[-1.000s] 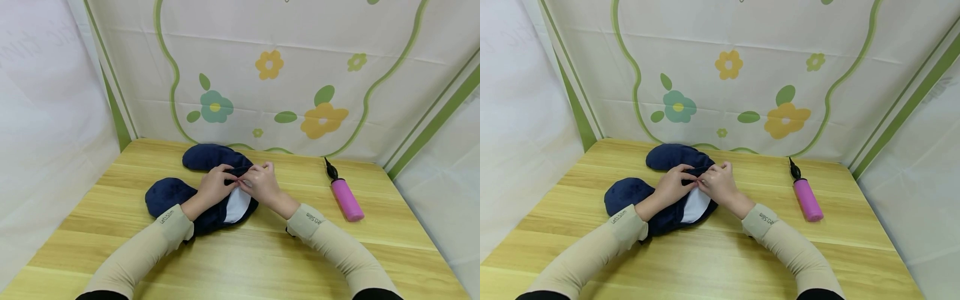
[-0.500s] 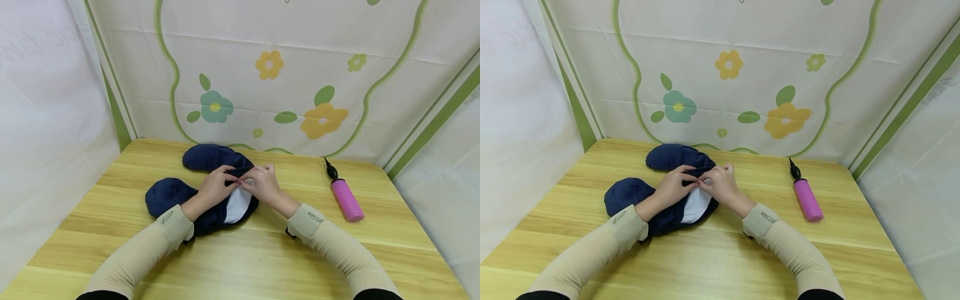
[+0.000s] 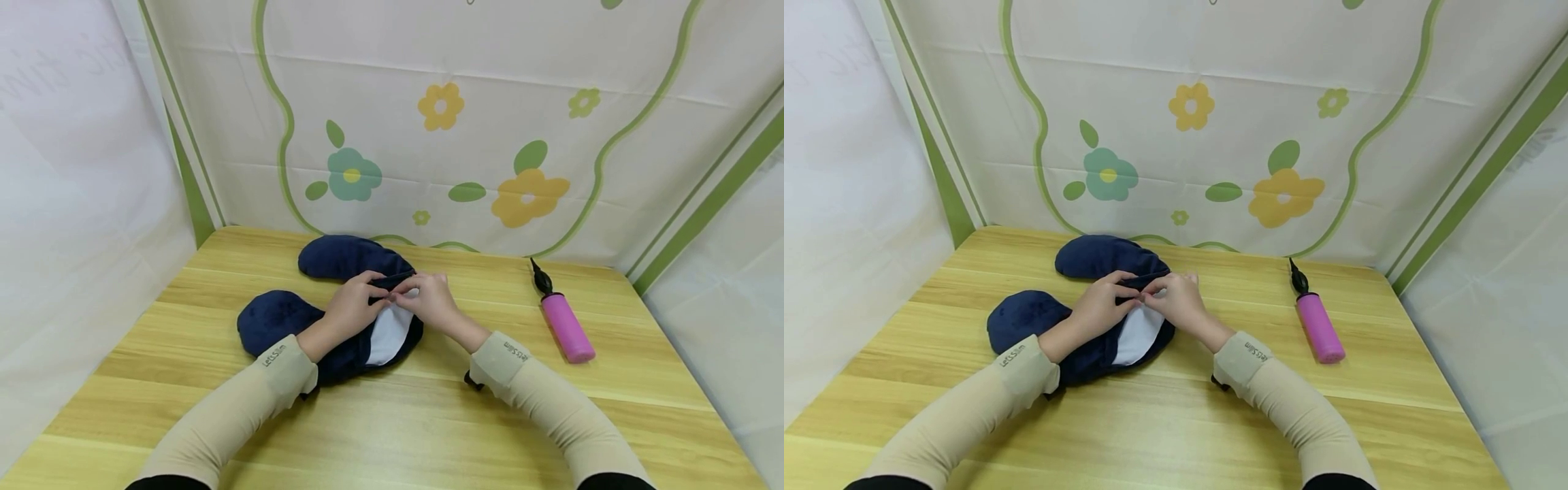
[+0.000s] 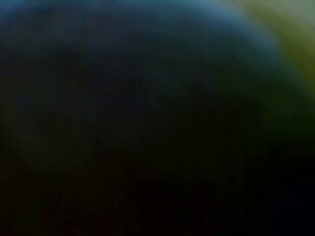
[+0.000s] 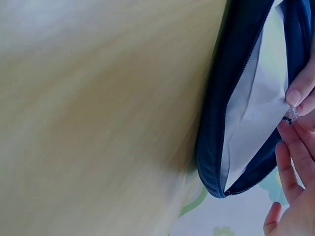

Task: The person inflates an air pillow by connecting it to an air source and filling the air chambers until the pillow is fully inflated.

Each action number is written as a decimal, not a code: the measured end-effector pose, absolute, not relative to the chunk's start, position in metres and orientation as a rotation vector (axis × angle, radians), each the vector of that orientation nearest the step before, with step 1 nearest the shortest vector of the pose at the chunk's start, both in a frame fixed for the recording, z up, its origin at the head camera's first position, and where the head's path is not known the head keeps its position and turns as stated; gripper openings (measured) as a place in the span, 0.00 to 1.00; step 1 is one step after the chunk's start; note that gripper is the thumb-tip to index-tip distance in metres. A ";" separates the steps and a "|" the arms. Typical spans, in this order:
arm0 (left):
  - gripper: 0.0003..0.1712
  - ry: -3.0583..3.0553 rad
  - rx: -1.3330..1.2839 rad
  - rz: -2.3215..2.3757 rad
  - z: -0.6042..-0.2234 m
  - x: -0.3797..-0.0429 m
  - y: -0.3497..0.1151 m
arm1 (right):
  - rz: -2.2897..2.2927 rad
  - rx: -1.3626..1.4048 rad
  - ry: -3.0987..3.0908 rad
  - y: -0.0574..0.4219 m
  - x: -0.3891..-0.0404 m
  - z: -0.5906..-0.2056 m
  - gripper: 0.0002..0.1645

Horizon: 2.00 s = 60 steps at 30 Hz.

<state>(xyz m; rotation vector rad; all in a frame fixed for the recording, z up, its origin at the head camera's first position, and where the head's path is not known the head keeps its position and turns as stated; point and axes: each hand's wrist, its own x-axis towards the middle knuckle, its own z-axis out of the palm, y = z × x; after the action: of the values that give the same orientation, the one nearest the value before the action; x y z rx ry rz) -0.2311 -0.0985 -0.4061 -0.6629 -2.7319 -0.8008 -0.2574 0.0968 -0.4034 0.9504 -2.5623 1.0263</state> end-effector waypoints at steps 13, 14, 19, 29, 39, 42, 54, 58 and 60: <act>0.13 -2.711 -0.707 -0.802 -0.407 -0.231 -0.100 | 1.286 0.838 -2.691 0.099 -0.265 -0.403 0.04; 0.13 -2.711 -0.711 -0.803 -0.407 -0.231 -0.100 | 1.302 0.833 -2.697 0.099 -0.265 -0.402 0.05; 0.13 -2.708 -0.741 -0.820 -0.408 -0.231 -0.101 | 1.373 0.811 -2.717 0.099 -0.266 -0.401 0.05; 0.13 -2.702 -0.762 -0.852 -0.408 -0.232 -0.102 | 1.568 0.732 -2.763 0.099 -0.268 -0.403 0.08; 0.13 -2.738 -0.789 -0.848 -0.405 -0.233 -0.103 | 1.905 0.564 -2.789 0.101 -0.272 -0.402 0.14; 0.13 -2.751 -0.789 -0.843 -0.404 -0.233 -0.104 | 1.918 0.532 -2.791 0.103 -0.273 -0.403 0.15; 0.11 -2.747 -0.724 -0.843 -0.401 -0.233 -0.104 | 1.843 0.546 -2.835 0.107 -0.278 -0.404 0.14; 0.11 -2.760 -0.706 -0.834 -0.401 -0.232 -0.104 | 1.777 0.611 -2.852 0.108 -0.279 -0.405 0.14; 0.12 -2.769 -0.697 -0.835 -0.401 -0.232 -0.103 | 1.730 0.661 -2.857 0.109 -0.279 -0.405 0.13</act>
<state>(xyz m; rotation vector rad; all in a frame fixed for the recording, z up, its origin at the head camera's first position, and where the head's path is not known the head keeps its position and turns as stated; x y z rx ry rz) -0.2315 -0.1035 -0.4013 -0.6975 -2.7692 -0.8351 -0.2793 0.1088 -0.4052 0.6613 -2.8573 1.7303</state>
